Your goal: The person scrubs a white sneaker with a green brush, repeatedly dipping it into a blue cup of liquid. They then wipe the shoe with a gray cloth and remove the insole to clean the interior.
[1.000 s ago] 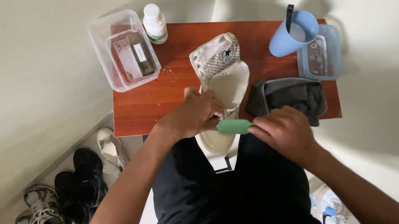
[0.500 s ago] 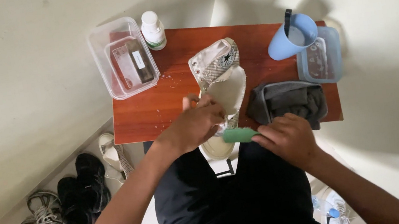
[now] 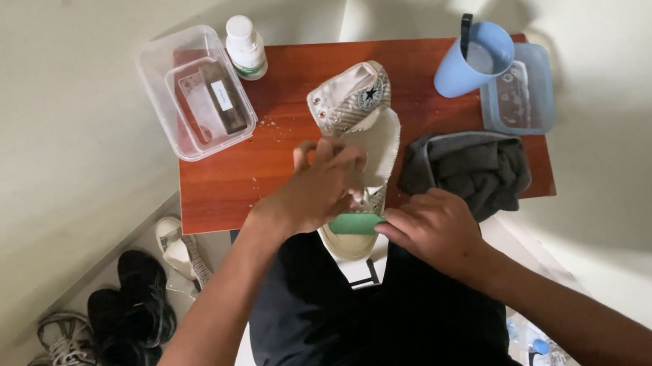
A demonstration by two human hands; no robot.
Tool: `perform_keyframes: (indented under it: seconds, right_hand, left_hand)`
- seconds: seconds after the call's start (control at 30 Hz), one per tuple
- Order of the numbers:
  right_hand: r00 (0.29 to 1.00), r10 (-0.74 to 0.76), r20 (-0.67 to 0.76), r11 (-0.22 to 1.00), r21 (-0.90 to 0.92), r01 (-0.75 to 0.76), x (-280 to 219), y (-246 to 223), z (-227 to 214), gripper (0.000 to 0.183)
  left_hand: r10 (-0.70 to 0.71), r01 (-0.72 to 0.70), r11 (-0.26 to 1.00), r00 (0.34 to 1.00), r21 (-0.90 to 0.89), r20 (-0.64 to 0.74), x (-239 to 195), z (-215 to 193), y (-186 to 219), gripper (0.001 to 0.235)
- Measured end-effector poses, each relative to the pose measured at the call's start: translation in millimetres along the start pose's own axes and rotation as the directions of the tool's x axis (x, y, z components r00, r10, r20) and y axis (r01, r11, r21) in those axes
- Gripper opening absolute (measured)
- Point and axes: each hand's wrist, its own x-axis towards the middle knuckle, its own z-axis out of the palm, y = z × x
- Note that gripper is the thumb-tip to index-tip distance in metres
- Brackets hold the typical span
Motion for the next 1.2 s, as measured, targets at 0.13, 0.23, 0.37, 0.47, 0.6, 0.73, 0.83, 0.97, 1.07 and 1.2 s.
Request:
perform_keyframes:
  seconds: [0.13, 0.23, 0.37, 0.47, 0.6, 0.73, 0.83, 0.97, 1.07, 1.2]
  right_hand:
    - [0.997, 0.042, 0.064, 0.999, -0.029, -0.040, -11.4, 16.7, -20.5, 0.030]
    - [0.996, 0.035, 0.085, 0.992, -0.125, -0.025, -17.6, 18.2, -21.9, 0.032]
    - [0.998, 0.036, 0.047, 0.996, -0.084, -0.032, -4.6, -2.1, -8.3, 0.030]
    - [0.996, 0.057, 0.075, 0.994, -0.100, -0.049, -9.7, 6.0, -18.5, 0.033]
    - [0.985, 0.110, 0.132, 0.987, -0.130, -0.093, -40.9, 24.8, -20.0, 0.029]
    - [0.989, 0.129, 0.079, 0.987, -0.104, -0.120, -16.4, -7.6, -9.4, 0.031]
    - [0.994, 0.107, 0.038, 0.989, -0.109, -0.103, -14.4, -6.6, -11.6, 0.028]
    - [0.985, 0.141, 0.095, 0.983, -0.134, -0.128, -36.2, 7.5, -19.8, 0.036]
    - [0.994, 0.097, 0.042, 0.983, -0.161, -0.090, -30.2, -4.4, -5.4, 0.029]
    - [0.997, 0.063, -0.039, 0.982, -0.177, -0.069, -8.6, -25.3, 4.7, 0.027]
  left_hand:
    - [0.017, -0.017, 0.999, 1.000, -0.038, 0.017, 6.4, 5.8, -10.6, 0.021]
    - [0.029, -0.030, 0.999, 0.999, 0.016, 0.025, 12.4, 17.5, -20.5, 0.019]
    - [0.028, -0.033, 0.997, 0.997, 0.066, 0.065, 28.2, 35.1, -35.3, 0.019]
    - [-0.002, -0.005, 0.995, 0.998, 0.101, 0.066, 23.1, 31.1, -32.7, 0.019]
    - [-0.008, -0.005, 0.986, 0.997, 0.164, 0.076, 21.1, 23.1, -20.2, 0.019]
    - [-0.014, -0.001, 0.980, 0.997, 0.198, 0.072, 23.2, 16.0, -11.1, 0.019]
    - [-0.057, 0.041, 0.978, 0.995, 0.204, 0.077, 25.2, 20.1, -19.9, 0.021]
    - [-0.045, 0.026, 0.986, 0.992, 0.164, 0.116, 24.1, 15.4, -17.1, 0.020]
    - [-0.016, 0.024, 0.995, 0.996, 0.099, -0.083, 16.0, 24.8, -4.0, 0.019]
    - [0.006, -0.013, 0.960, 1.000, 0.279, 0.028, 23.9, 24.9, -19.4, 0.017]
